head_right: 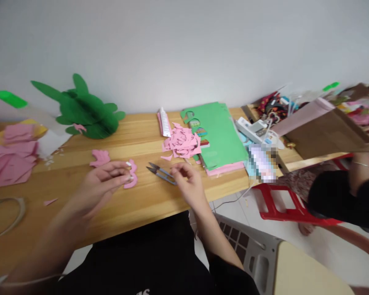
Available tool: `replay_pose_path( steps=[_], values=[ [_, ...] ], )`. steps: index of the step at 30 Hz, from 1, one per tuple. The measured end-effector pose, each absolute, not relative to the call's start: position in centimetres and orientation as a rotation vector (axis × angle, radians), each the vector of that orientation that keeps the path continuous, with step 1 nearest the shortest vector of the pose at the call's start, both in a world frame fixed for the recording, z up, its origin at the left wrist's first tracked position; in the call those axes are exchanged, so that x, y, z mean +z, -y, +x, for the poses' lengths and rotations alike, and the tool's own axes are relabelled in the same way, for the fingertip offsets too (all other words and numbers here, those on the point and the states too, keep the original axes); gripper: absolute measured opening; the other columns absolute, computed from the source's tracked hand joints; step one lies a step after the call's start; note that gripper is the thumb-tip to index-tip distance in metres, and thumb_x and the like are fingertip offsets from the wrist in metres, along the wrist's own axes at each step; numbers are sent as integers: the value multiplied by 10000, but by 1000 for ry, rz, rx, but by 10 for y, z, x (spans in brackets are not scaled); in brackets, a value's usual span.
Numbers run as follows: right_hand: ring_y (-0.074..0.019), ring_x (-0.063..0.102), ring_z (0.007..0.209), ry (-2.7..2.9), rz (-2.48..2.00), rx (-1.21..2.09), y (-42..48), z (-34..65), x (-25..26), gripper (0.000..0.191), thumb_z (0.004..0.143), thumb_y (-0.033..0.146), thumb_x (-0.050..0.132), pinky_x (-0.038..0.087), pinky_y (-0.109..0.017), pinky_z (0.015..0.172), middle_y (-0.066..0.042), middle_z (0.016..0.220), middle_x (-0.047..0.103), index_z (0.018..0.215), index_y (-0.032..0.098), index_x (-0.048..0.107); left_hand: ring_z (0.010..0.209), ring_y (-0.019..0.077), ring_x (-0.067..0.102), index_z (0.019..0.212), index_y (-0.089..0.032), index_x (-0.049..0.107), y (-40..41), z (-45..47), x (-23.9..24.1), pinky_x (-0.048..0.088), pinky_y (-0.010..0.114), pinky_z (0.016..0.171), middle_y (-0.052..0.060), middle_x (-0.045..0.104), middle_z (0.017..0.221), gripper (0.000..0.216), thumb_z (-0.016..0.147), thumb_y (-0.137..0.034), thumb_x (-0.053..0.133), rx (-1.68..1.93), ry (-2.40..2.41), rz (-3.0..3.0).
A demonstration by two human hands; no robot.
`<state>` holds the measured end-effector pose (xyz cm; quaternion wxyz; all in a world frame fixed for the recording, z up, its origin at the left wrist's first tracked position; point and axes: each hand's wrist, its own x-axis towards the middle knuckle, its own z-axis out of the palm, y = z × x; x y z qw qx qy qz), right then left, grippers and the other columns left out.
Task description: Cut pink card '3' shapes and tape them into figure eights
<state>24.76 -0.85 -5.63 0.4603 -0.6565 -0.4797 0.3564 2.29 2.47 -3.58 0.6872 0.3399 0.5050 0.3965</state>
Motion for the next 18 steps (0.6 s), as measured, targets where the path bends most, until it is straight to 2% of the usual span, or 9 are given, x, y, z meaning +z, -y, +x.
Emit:
replay_pose_path(
  steps=[3, 6, 12, 18],
  values=[
    [-176, 648, 674, 1241, -1435, 1101, 10, 210, -49, 209, 788, 401, 667, 526, -326, 645, -42, 761, 722, 856, 208, 711, 687, 115, 631, 858, -154, 668, -25, 20, -37, 525, 223, 643, -7, 687, 740, 386, 525, -231, 849, 932, -1156, 855],
    [-161, 631, 666, 1274, -1354, 1186, 5, 195, -43, 134, 786, 329, 694, 500, -307, 615, -25, 740, 712, 854, 215, 714, 687, 129, 640, 880, -157, 663, -24, 16, -40, 540, 259, 665, 8, 702, 754, 351, 587, -258, 828, 946, -1170, 946],
    [-132, 583, 575, 1278, -1357, 1266, -2, 178, -43, 143, 769, 357, 707, 436, -276, 516, -20, 751, 740, 810, 221, 711, 669, 126, 654, 893, -169, 658, -23, 10, -48, 547, 259, 664, 1, 707, 751, 309, 633, -256, 802, 954, -1176, 970],
    [-130, 587, 585, 1271, -1371, 1309, -8, 169, -48, 139, 771, 355, 693, 430, -271, 521, -10, 715, 716, 752, 220, 670, 629, 105, 636, 857, -172, 673, -26, 10, -47, 540, 228, 629, -18, 706, 715, 295, 601, -234, 805, 957, -1177, 894]
  ],
)
